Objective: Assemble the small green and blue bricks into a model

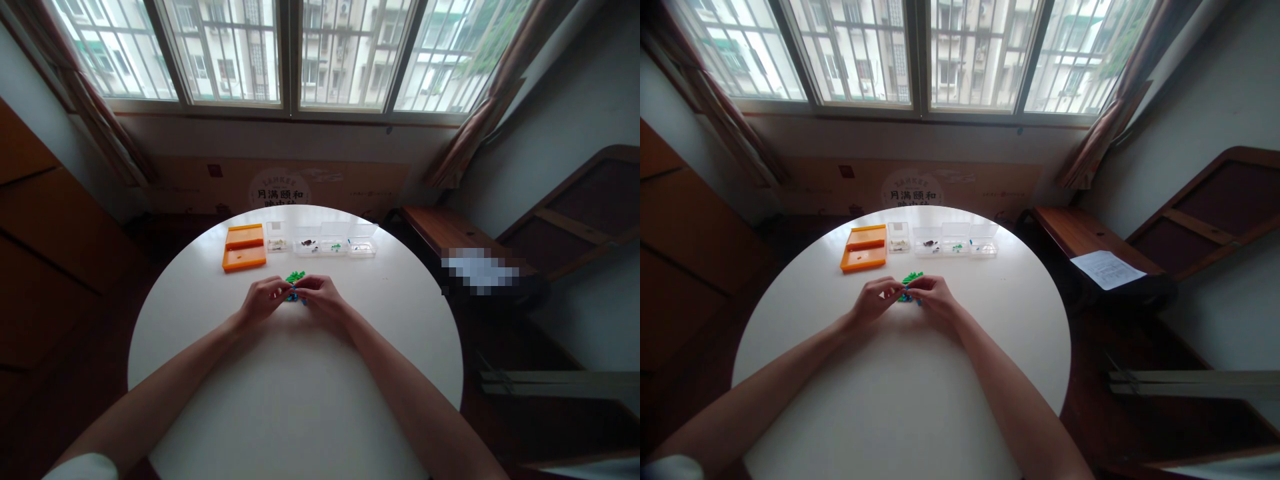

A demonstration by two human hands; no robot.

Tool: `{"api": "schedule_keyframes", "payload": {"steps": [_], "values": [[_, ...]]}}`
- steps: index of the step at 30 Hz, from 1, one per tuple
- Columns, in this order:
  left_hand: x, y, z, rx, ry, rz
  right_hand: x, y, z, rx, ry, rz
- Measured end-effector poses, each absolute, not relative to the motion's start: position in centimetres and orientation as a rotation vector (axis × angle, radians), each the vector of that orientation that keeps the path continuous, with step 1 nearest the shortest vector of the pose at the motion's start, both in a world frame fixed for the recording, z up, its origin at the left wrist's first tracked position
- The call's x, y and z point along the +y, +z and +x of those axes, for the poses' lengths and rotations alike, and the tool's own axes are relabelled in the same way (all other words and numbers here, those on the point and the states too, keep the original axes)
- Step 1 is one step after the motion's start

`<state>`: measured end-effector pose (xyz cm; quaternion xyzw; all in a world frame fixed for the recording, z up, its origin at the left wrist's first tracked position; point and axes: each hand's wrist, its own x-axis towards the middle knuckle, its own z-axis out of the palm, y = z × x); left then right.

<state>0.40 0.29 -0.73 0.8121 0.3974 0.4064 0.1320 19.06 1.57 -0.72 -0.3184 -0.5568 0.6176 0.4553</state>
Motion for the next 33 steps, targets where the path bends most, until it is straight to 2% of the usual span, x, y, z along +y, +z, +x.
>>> {"api": "schedule_keyframes", "payload": {"steps": [33], "values": [[0.65, -1.2, 0.38, 1.166, 1.168, 2.29, 1.47, -0.59, 19.02, -1.334, 1.572, -0.759]]}}
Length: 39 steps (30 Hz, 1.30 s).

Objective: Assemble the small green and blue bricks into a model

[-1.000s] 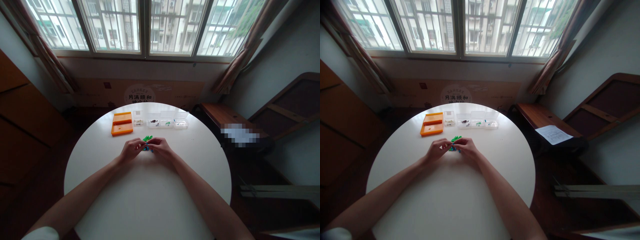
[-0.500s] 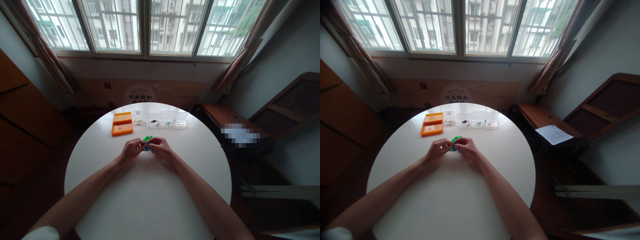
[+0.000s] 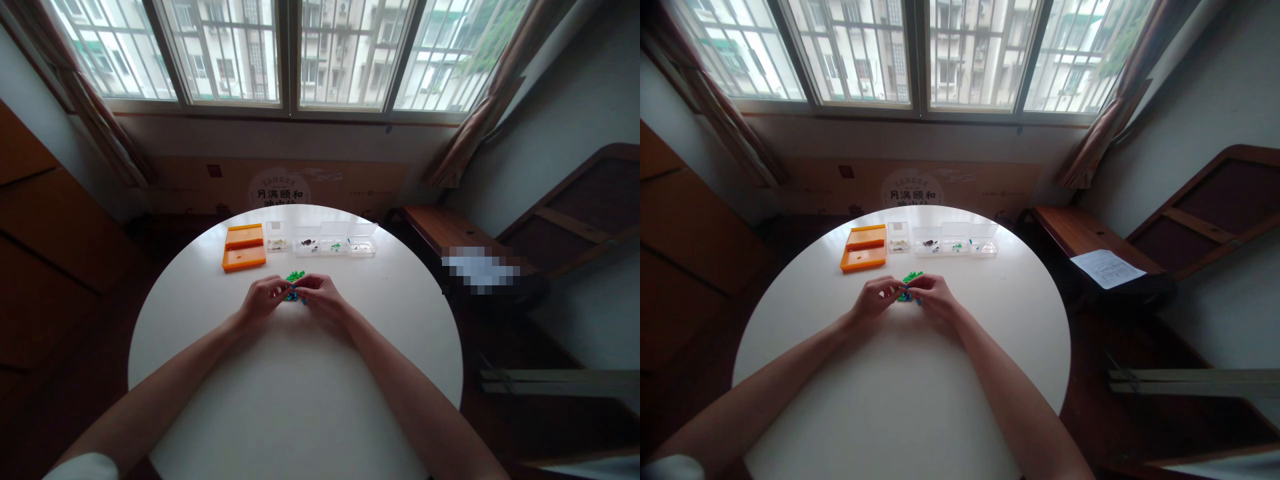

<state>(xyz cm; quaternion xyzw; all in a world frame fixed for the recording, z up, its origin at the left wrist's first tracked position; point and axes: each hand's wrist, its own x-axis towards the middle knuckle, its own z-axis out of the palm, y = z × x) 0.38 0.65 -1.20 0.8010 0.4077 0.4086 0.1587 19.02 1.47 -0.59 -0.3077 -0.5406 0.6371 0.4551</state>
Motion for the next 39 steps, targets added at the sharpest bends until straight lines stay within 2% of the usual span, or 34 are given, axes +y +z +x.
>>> {"api": "schedule_keyframes", "payload": {"steps": [29, 39], "values": [[0.5, -0.7, 0.3, 1.155, 1.193, 2.305, 1.5, -0.7, 18.9, -1.3, 1.546, -0.786], [0.7, -0.8, 0.3, 1.14, 1.174, 2.277, 5.7, 0.4, 24.1, -0.753, 1.263, -0.913]]}}
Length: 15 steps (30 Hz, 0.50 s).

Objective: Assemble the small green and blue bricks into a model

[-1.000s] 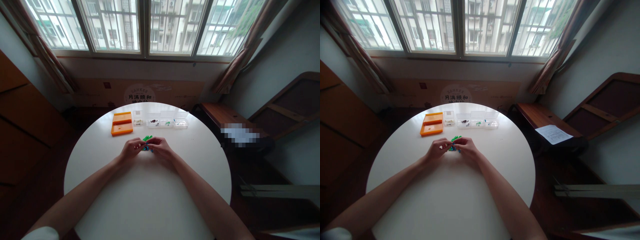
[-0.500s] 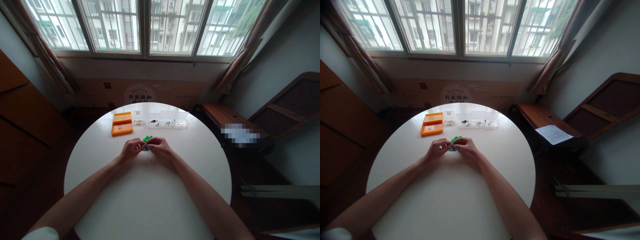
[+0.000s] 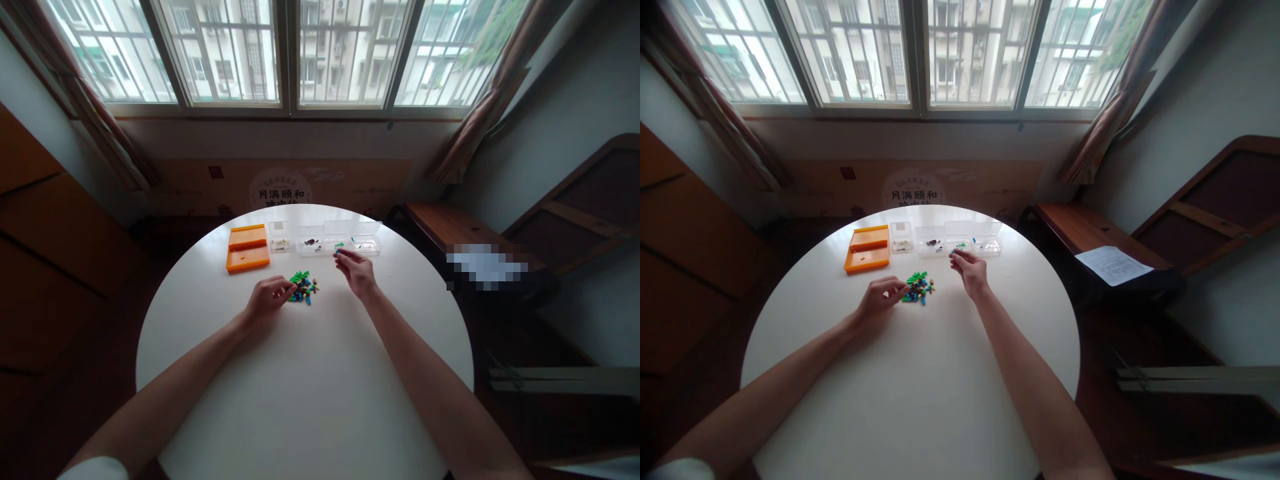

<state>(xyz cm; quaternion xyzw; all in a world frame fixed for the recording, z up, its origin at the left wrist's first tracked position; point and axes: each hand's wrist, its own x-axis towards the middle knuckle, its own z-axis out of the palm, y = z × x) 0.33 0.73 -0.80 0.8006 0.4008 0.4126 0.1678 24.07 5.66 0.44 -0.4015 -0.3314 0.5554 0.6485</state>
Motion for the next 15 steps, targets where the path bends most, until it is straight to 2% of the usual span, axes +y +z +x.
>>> {"api": "schedule_keyframes", "payload": {"steps": [8, 15], "values": [[0.9, -1.2, 0.3, 1.11, 1.188, 2.292, 10.5, 0.2, 29.5, -0.516, 0.92, -1.132], [0.9, -1.1, 0.3, 1.12, 1.177, 2.307, 12.5, 0.4, 30.8, -0.554, 0.863, -1.311]]}}
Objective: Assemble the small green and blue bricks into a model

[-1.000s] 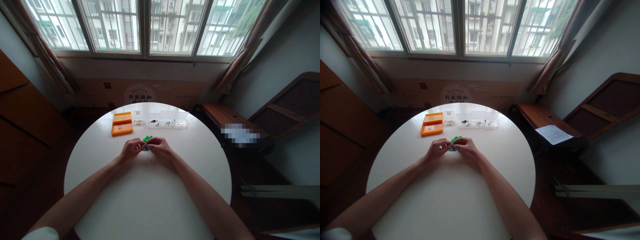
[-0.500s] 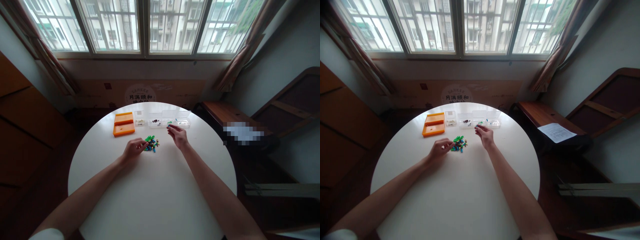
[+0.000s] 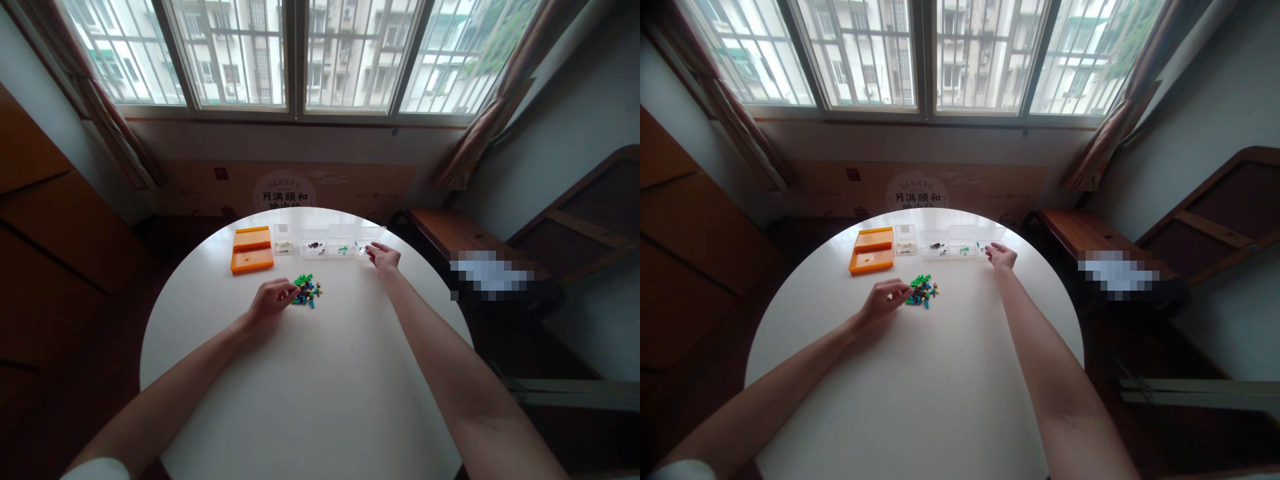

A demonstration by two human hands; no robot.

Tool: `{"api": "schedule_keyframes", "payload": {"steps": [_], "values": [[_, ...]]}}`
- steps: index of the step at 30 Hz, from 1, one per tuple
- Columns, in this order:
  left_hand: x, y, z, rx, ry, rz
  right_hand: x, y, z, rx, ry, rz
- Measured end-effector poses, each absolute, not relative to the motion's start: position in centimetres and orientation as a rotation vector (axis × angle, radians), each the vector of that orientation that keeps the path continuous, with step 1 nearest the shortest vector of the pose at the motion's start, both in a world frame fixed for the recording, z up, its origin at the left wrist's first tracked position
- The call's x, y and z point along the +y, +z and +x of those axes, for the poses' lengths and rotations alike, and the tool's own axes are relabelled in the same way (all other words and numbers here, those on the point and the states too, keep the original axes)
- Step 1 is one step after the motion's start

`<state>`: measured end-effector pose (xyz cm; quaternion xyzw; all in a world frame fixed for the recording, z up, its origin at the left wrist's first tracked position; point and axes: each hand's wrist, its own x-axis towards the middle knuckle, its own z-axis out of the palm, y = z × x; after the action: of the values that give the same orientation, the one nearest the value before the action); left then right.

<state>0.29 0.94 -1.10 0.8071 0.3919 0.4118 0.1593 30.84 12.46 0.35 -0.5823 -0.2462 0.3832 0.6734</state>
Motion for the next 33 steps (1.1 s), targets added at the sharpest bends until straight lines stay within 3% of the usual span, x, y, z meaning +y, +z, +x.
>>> {"api": "schedule_keyframes", "payload": {"steps": [10, 17, 24, 33], "values": [[0.9, -1.0, 0.4, 1.186, 1.161, 2.314, 8.4, 1.4, 26.0, -0.817, 1.063, -1.16], [1.0, -0.9, 0.2, 1.343, 1.225, 2.255, 5.4, -1.7, 22.5, -1.34, 0.91, -1.148], [0.8, -0.9, 0.3, 1.344, 1.201, 2.281, 3.5, -2.3, 22.0, -1.788, 0.519, -1.063], [0.5, -0.7, 0.4, 1.326, 1.202, 2.3, 3.2, -2.7, 21.7, -1.963, 0.438, -1.099]]}}
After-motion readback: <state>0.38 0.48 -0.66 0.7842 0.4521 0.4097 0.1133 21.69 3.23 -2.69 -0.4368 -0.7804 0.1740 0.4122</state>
